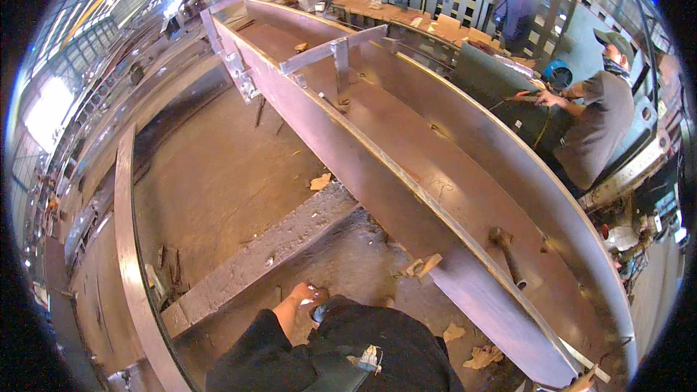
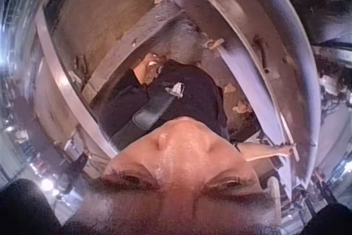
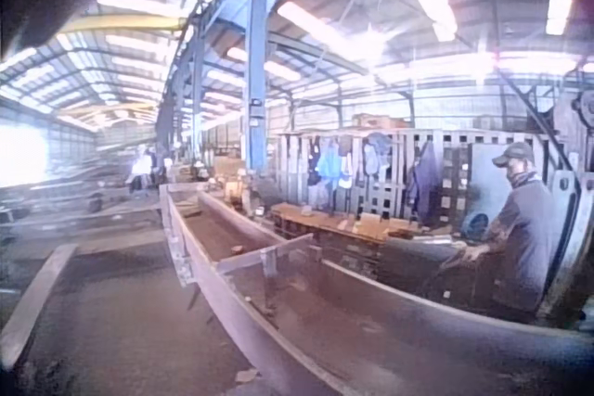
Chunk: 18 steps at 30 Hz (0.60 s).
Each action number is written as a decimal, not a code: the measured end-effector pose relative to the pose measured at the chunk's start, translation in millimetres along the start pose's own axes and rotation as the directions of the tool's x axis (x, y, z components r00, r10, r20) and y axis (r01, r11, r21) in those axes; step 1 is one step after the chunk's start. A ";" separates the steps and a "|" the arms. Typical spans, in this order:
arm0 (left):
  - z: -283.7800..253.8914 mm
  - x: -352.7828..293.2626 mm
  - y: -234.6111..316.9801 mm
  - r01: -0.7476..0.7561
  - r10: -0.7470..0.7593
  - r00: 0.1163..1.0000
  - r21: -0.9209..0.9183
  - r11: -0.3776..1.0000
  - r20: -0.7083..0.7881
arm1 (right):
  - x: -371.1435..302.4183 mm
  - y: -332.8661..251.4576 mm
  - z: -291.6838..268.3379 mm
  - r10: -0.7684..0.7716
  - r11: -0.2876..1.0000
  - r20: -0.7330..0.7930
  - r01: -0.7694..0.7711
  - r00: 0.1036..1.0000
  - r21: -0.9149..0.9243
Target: The person positions metal plates and brackets onto a large curved metal structure, then uses a hammer to tap them into alignment. They measure sections with a tape measure and continue hammering to secure the components.
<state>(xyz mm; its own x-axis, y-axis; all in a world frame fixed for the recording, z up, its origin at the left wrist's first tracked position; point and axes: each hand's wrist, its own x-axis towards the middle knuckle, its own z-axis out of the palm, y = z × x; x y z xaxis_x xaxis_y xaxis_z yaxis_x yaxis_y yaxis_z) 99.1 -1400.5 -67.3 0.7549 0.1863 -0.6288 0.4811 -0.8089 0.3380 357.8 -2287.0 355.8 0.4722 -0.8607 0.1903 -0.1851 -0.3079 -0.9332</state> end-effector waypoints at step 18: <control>-30.6 16.7 6.9 -0.174 0.187 0.981 0.210 0.962 -0.044 | -48.1 127.3 -34.6 0.111 0.990 -0.206 -0.089 0.972 0.114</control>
<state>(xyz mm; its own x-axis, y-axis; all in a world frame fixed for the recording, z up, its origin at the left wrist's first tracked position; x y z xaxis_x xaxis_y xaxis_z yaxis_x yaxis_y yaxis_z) 128.7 -1386.0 -54.0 0.8504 0.0565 -0.5231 0.2382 -0.9278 0.2871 281.7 -2298.8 238.4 0.2606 -0.9546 0.1443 -0.1269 -0.1820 -0.9751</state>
